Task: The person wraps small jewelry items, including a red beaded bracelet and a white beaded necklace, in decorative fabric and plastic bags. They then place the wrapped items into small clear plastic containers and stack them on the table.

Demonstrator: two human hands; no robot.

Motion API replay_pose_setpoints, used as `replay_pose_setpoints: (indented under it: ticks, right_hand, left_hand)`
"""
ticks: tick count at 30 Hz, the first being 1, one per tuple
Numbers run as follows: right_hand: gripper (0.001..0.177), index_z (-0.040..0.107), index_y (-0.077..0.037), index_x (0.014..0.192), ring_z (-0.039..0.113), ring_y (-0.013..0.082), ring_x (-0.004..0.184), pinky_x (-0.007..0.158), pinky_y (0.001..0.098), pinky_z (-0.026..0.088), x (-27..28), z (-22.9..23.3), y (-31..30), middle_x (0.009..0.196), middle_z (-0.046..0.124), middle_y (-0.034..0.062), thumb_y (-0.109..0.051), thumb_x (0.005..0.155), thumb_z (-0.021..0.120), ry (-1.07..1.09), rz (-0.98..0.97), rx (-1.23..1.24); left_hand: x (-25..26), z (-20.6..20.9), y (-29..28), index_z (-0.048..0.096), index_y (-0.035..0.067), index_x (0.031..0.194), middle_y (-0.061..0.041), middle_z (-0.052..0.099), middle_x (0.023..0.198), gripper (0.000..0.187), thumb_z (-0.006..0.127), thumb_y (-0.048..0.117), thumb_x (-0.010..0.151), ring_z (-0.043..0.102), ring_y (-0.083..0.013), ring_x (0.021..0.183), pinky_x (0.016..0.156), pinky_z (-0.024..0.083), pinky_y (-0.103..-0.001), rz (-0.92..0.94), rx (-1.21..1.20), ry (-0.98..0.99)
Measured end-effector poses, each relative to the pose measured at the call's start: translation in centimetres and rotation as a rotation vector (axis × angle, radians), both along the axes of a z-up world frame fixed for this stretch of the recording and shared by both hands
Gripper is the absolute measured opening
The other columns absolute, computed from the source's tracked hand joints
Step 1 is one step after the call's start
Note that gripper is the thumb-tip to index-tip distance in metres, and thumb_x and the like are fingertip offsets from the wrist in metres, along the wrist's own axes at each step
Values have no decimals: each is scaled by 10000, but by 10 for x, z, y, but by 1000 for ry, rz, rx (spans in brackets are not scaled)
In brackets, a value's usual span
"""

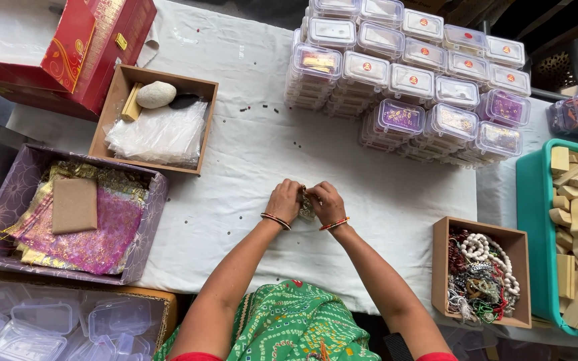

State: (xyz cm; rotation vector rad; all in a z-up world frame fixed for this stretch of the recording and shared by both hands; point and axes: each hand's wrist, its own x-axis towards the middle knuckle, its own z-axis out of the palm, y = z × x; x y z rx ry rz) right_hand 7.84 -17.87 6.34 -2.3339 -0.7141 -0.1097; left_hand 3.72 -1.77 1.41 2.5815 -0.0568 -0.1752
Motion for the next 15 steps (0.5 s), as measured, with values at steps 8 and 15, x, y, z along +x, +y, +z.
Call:
replay_pose_setpoints:
  ticks: [8, 15]
  right_hand:
    - [183, 740, -66, 1044, 653, 254, 879, 785, 378, 543, -30, -4, 1, 974, 669, 70, -86, 862, 740, -294, 181, -133]
    - [216, 725, -40, 1100, 648, 253, 952, 867, 385, 537, -34, 4, -4, 1076, 668, 82, -152, 916, 722, -368, 242, -201]
  left_hand:
    - [12, -36, 4, 638, 111, 1219, -127, 584, 1174, 423, 665, -2, 812, 634, -347, 1065, 909, 537, -447, 267, -324, -149]
    - [16, 27, 10, 660, 82, 1229, -145, 557, 1185, 483, 786, 420, 908, 596, -326, 1097, 962, 504, -427, 311, -259, 90]
